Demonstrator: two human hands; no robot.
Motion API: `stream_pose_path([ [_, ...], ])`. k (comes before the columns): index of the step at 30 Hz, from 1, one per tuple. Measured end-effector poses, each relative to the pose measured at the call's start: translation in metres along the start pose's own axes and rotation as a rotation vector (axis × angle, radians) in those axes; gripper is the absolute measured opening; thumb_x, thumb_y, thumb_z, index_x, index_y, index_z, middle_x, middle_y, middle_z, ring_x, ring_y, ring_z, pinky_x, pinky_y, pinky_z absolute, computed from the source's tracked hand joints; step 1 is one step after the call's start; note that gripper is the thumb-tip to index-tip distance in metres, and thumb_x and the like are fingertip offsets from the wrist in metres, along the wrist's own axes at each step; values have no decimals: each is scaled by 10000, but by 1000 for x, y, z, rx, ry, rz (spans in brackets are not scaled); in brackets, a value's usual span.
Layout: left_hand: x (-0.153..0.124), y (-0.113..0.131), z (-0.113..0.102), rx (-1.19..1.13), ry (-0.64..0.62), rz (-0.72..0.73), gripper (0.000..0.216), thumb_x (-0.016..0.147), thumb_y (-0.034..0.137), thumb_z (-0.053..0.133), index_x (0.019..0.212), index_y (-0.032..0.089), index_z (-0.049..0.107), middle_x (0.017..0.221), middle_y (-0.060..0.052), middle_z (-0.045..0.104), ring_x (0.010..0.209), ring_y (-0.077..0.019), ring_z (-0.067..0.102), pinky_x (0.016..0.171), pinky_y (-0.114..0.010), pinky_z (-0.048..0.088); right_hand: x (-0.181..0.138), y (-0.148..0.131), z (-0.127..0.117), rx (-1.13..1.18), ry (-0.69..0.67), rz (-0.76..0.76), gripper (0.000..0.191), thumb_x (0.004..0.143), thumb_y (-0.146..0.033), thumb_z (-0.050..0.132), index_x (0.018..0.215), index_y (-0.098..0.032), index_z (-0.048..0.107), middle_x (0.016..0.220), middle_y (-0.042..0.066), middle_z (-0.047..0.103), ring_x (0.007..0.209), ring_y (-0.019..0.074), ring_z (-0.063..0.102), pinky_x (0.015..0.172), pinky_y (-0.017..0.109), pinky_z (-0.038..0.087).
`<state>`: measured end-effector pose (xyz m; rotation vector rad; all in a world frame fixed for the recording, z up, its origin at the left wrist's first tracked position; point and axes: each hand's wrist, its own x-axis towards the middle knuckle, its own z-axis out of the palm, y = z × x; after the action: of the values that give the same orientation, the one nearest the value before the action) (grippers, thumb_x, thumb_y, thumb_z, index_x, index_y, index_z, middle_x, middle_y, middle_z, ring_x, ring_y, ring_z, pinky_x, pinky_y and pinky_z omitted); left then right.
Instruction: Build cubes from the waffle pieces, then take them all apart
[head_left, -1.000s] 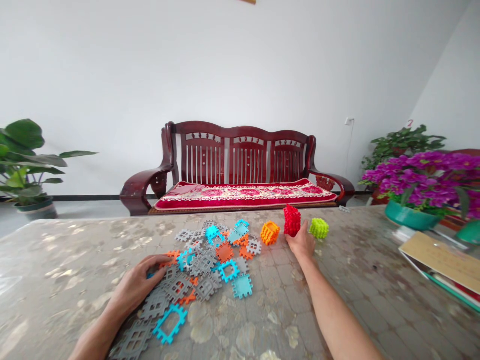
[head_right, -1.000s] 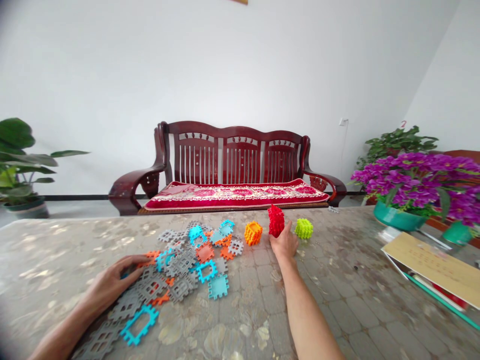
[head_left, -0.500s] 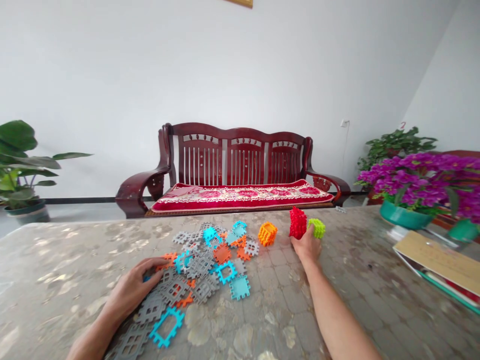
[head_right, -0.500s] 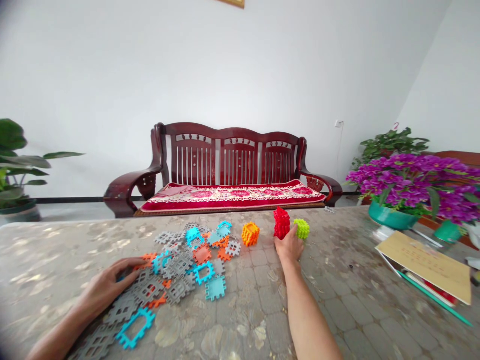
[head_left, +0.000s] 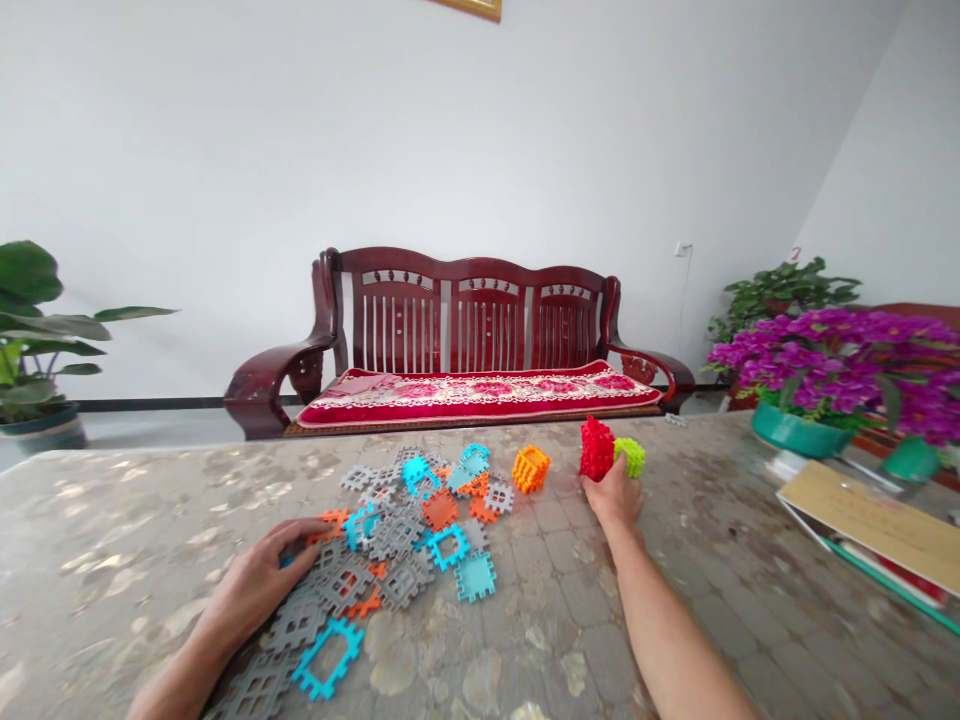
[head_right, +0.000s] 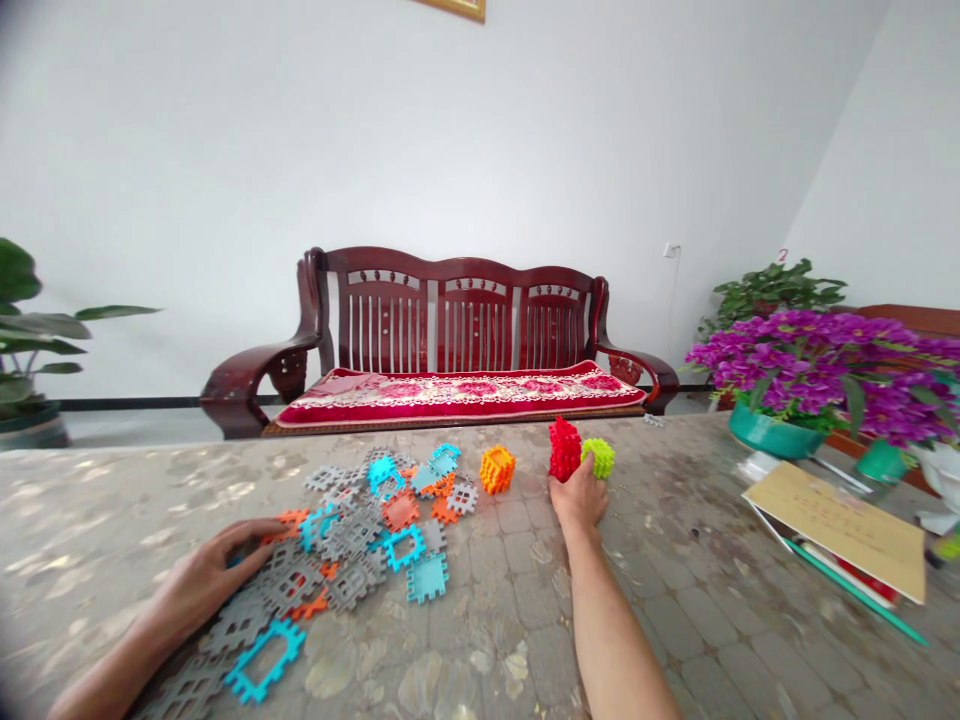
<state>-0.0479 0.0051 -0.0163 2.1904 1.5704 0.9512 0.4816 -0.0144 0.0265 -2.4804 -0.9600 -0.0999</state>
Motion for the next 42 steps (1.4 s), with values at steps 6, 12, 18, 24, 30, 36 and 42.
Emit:
stream_pose_path([
  [6, 0, -1, 0, 10, -13, 4, 444, 819, 599, 547, 1035, 270, 753, 1168, -49, 728, 1076, -236, 670, 988, -335, 514, -1, 0, 0, 16, 4, 0, 888, 750, -471, 674, 1467, -128, 278, 1236, 178, 626, 1126, 349, 585, 914, 426, 452],
  [12, 0, 5, -2, 15, 6, 17, 442, 817, 598, 547, 1014, 266, 762, 1130, -45, 743, 1047, -233, 685, 946, -309, 535, -13, 17, -2, 113, 148, -44, 749, 738, -280, 637, 1395, -54, 357, 1272, 220, 583, 1204, 338, 530, 1041, 396, 371],
  [18, 0, 8, -3, 29, 4, 2, 395, 816, 554, 558, 1005, 273, 762, 1118, -31, 747, 1046, -225, 684, 944, -295, 530, -48, 10, 5, 494, 39, -184, 649, 739, -182, 479, 1368, -95, 348, 1215, 158, 607, 1041, 245, 610, 953, 334, 452],
  [24, 0, 13, -3, 20, 25, -14, 400, 809, 546, 551, 1004, 263, 757, 1107, -35, 750, 1030, -226, 690, 927, -304, 541, -77, -41, 17, 433, -88, -352, 952, 679, -326, 668, 1487, -101, 218, 1359, 186, 541, 1256, 303, 511, 1054, 383, 389],
  [30, -2, 22, -4, 24, 40, -39, 375, 794, 507, 560, 1016, 270, 747, 1072, -20, 757, 1008, -223, 696, 915, -310, 546, -77, -63, 14, 171, -117, -267, 1010, 715, -425, 700, 1527, -126, 179, 1322, 175, 586, 1233, 352, 524, 1017, 450, 390],
  [36, -2, 23, -5, 43, 30, -38, 346, 797, 482, 555, 1002, 286, 753, 1084, -8, 753, 1013, -222, 695, 917, -311, 544, -73, -71, 17, 78, -107, -259, 994, 748, -486, 671, 1520, -100, 178, 1201, 171, 656, 1162, 347, 567, 962, 433, 414],
  [42, -2, 21, -4, 20, 31, -22, 337, 804, 480, 547, 988, 287, 753, 1089, -6, 753, 1031, -224, 689, 945, -324, 535, -67, -70, 19, 59, -108, -268, 924, 792, -417, 633, 1512, -68, 170, 1180, 179, 660, 1135, 352, 581, 920, 423, 439],
])
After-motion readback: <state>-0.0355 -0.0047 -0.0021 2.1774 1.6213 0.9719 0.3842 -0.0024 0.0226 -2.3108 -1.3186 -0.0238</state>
